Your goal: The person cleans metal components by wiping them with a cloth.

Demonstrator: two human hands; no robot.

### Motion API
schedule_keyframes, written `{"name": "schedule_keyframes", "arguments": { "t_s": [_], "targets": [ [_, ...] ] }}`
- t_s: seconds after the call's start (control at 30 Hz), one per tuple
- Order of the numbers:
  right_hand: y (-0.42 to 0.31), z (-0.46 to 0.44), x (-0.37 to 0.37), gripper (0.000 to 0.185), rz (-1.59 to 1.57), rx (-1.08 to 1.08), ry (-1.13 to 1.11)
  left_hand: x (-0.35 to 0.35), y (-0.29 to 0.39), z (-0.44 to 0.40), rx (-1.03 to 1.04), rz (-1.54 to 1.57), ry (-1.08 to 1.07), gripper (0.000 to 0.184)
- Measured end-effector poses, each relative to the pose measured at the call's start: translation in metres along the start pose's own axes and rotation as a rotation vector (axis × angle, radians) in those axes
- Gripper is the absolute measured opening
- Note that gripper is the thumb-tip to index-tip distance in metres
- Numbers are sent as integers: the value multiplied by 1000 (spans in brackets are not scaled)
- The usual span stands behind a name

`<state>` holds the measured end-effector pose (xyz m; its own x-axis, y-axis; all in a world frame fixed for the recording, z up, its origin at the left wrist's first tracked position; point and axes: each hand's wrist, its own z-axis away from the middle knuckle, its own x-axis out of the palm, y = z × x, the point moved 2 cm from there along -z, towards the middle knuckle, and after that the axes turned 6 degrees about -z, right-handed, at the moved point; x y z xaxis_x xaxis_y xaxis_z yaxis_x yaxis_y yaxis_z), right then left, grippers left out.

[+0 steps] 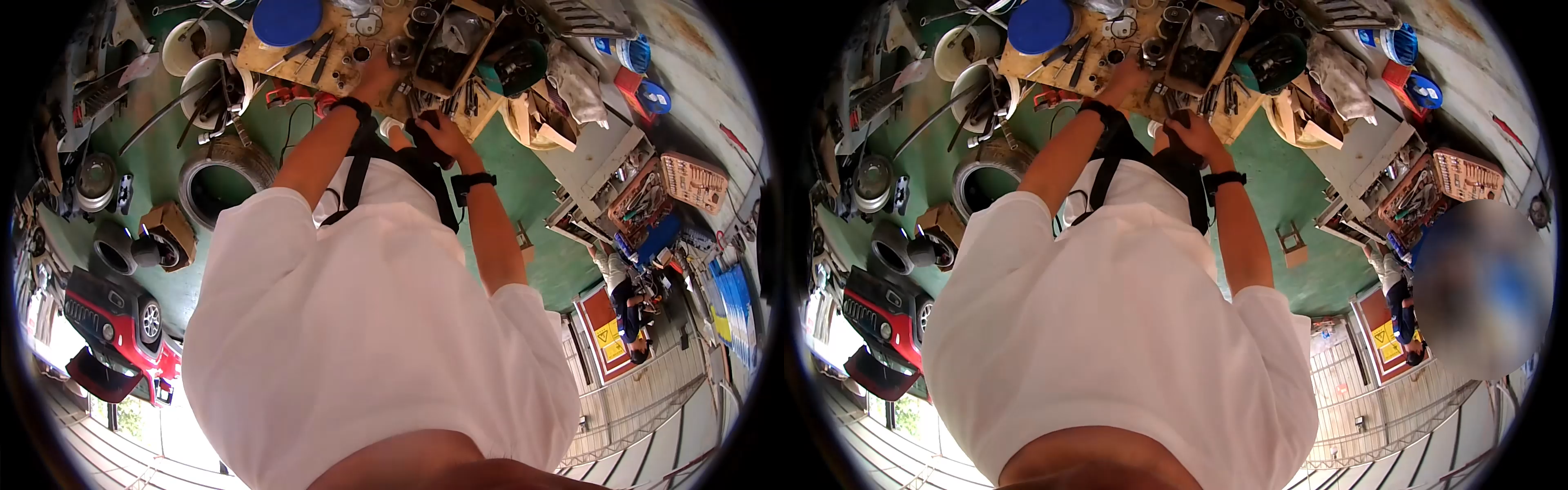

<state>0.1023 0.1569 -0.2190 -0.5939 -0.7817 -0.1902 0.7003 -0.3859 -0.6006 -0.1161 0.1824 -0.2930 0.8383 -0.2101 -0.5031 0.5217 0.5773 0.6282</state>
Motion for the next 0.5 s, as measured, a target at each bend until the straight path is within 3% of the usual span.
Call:
{"name": "schedule_keyframes", "arguments": {
  "t_s": [0.13, 0.2, 0.3, 0.37, 0.43, 0.5],
  "targets": [
    [22, 12, -1, 55, 6, 36, 59, 41, -33, 10, -85, 30, -66, 34],
    [35, 13, -2, 53, 14, 129, 63, 53, -44, 17, -118, -14, -197, 30],
    [38, 18, -8, 57, 7, 246, 26, 74, -61, 26, -45, -263, -177, 40],
    [57, 15, -5, 63, -47, 161, 92, 62, -44, 36, 17, -268, -40, 45],
    [65, 11, -3, 65, -49, 188, 127, 72, -47, 30, -47, -335, -52, 49],
    [69, 11, -4, 65, -94, 240, 62, 83, -52, 31, -67, -310, -24, 42]
  ]
}}
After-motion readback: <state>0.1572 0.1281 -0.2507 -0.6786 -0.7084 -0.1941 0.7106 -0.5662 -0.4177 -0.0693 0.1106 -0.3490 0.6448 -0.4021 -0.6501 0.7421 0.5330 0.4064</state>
